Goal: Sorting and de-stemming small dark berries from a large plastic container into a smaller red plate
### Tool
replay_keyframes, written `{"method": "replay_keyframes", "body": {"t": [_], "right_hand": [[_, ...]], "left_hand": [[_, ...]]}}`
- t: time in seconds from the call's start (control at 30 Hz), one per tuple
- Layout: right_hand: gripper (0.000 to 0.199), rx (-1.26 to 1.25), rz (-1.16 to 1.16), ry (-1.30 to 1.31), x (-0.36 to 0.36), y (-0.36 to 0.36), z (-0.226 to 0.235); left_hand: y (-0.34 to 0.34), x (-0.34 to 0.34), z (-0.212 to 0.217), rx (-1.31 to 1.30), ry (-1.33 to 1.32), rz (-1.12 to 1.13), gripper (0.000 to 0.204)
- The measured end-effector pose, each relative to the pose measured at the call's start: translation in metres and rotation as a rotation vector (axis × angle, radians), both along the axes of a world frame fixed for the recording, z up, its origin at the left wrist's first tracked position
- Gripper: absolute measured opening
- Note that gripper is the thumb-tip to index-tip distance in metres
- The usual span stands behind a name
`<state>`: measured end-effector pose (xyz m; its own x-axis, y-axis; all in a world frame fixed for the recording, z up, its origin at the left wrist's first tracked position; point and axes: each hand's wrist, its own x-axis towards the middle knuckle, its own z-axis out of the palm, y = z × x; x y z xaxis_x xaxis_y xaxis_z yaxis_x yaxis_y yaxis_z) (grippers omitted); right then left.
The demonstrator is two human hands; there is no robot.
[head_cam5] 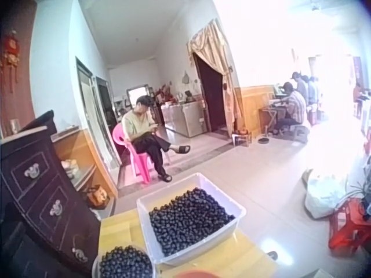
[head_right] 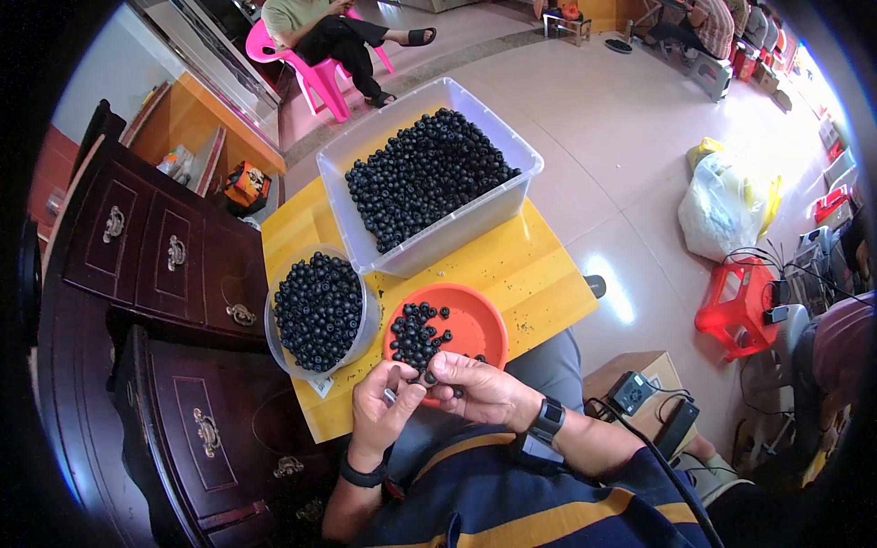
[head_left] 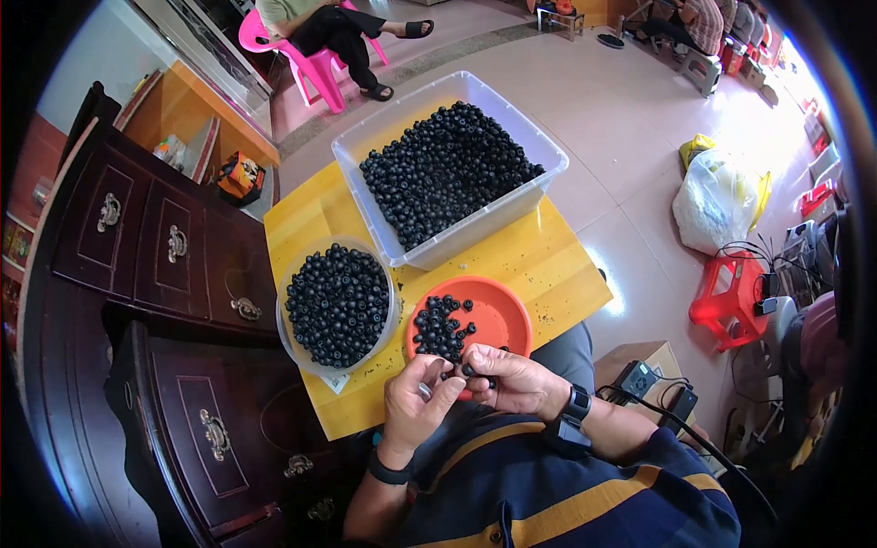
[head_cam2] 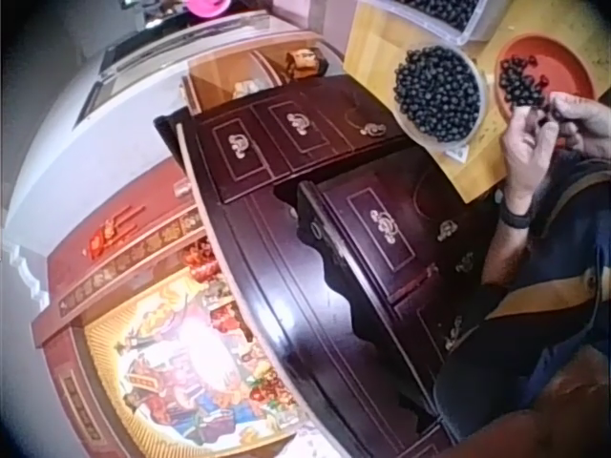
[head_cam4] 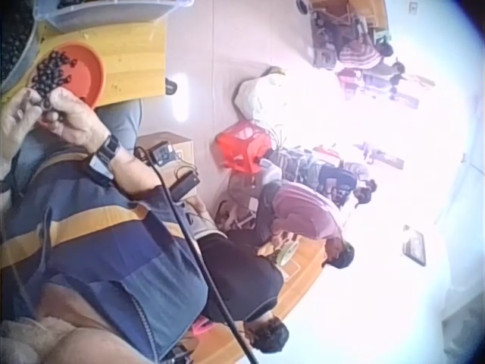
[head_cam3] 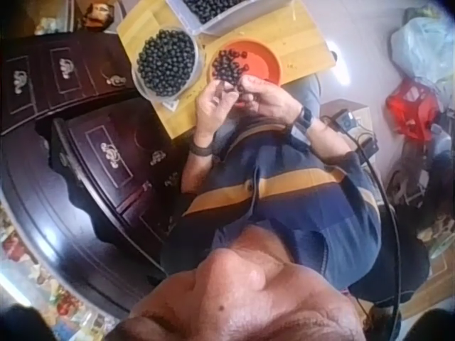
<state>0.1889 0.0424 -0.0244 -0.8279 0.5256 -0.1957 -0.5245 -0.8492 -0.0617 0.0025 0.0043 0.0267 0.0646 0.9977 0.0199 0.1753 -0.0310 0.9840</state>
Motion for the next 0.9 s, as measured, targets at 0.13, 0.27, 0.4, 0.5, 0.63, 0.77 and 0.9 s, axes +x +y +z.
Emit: {"method": "replay_keyframes", "body": {"t": [0.13,0.27,0.4,0.5,0.63,0.77,0.9], "right_hand": [[0.013,-0.015,-0.017,-0.017,-0.001,-0.001,-0.007],[0.009,-0.023,0.011,0.002,-0.002,-0.004,-0.01],[0.008,-0.037,0.026,-0.084,-0.003,-0.004,-0.008],[0.009,-0.034,0.04,-0.063,-0.002,-0.004,-0.008],[0.009,-0.011,0.028,-0.042,-0.003,-0.005,-0.012],[0.008,-0.032,0.023,-0.081,-0.003,-0.005,-0.009],[0.009,0.002,-0.02,-0.13,-0.003,-0.007,-0.004]], "left_hand": [[0.0,0.001,-0.001,0.149,0.262,-0.002,0.028],[0.003,0.004,0.006,0.189,0.373,-0.024,0.032],[0.004,0.004,0.009,0.185,0.491,-0.05,0.039],[0.003,0.003,0.005,0.202,0.531,-0.057,0.041],[0.004,0.003,0.004,0.25,0.585,-0.063,0.042],[0.003,0.002,-0.001,0.278,0.609,-0.063,0.04],[0.002,0.001,-0.005,0.299,0.67,-0.067,0.04]]}}
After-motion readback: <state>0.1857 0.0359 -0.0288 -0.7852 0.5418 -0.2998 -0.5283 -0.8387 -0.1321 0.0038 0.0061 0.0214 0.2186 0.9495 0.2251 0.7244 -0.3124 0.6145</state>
